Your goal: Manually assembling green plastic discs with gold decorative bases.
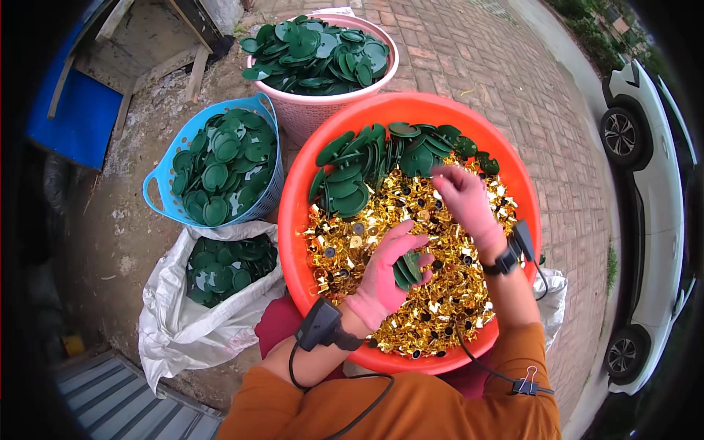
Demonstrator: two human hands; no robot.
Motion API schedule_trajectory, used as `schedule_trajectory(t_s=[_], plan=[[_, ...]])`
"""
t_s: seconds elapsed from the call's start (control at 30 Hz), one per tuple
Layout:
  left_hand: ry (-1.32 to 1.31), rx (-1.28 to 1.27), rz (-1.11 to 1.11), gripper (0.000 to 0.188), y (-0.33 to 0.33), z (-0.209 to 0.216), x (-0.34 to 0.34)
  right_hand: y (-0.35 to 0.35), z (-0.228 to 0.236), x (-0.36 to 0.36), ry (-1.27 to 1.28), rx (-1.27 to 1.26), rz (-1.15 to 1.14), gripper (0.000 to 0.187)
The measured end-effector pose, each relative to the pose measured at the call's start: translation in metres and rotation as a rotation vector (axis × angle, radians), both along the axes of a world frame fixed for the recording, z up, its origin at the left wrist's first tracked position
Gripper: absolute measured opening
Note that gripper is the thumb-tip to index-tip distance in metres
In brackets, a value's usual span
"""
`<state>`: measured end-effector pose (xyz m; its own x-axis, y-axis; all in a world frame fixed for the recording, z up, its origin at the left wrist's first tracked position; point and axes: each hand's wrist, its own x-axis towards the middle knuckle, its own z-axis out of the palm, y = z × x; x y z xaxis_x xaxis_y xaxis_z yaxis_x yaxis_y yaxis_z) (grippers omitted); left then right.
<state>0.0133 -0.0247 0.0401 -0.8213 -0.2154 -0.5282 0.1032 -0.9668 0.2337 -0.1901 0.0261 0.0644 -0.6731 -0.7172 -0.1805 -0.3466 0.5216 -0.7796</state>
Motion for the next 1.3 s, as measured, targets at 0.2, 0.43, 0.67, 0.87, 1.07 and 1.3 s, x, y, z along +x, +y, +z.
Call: schedule_trajectory(t_s=[0.2,0.43,0.67,0.87,1.07,1.3], plan=[[-0.064,0.014,-0.020,0.050,-0.001,-0.005,-0.003,-0.046,-0.064,-0.095,0.863,0.253,0.082,0.053],[-0.075,0.009,-0.047,0.048,-0.005,0.001,0.001,-0.046,-0.066,-0.127,0.328,0.181,0.155,0.058],[-0.051,0.023,-0.071,0.048,-0.005,-0.003,0.003,-0.051,-0.067,-0.154,-0.094,0.060,0.052,0.063],[-0.061,0.004,-0.086,0.049,-0.004,-0.003,0.001,-0.055,-0.078,-0.155,0.307,0.312,0.152,0.083],[-0.057,0.032,-0.074,0.048,-0.007,0.000,-0.001,-0.043,-0.078,-0.170,-0.097,0.113,0.023,0.060],[-0.031,0.019,-0.060,0.046,-0.001,0.001,0.004,-0.037,-0.101,-0.164,0.243,0.126,-0.106,0.035]])
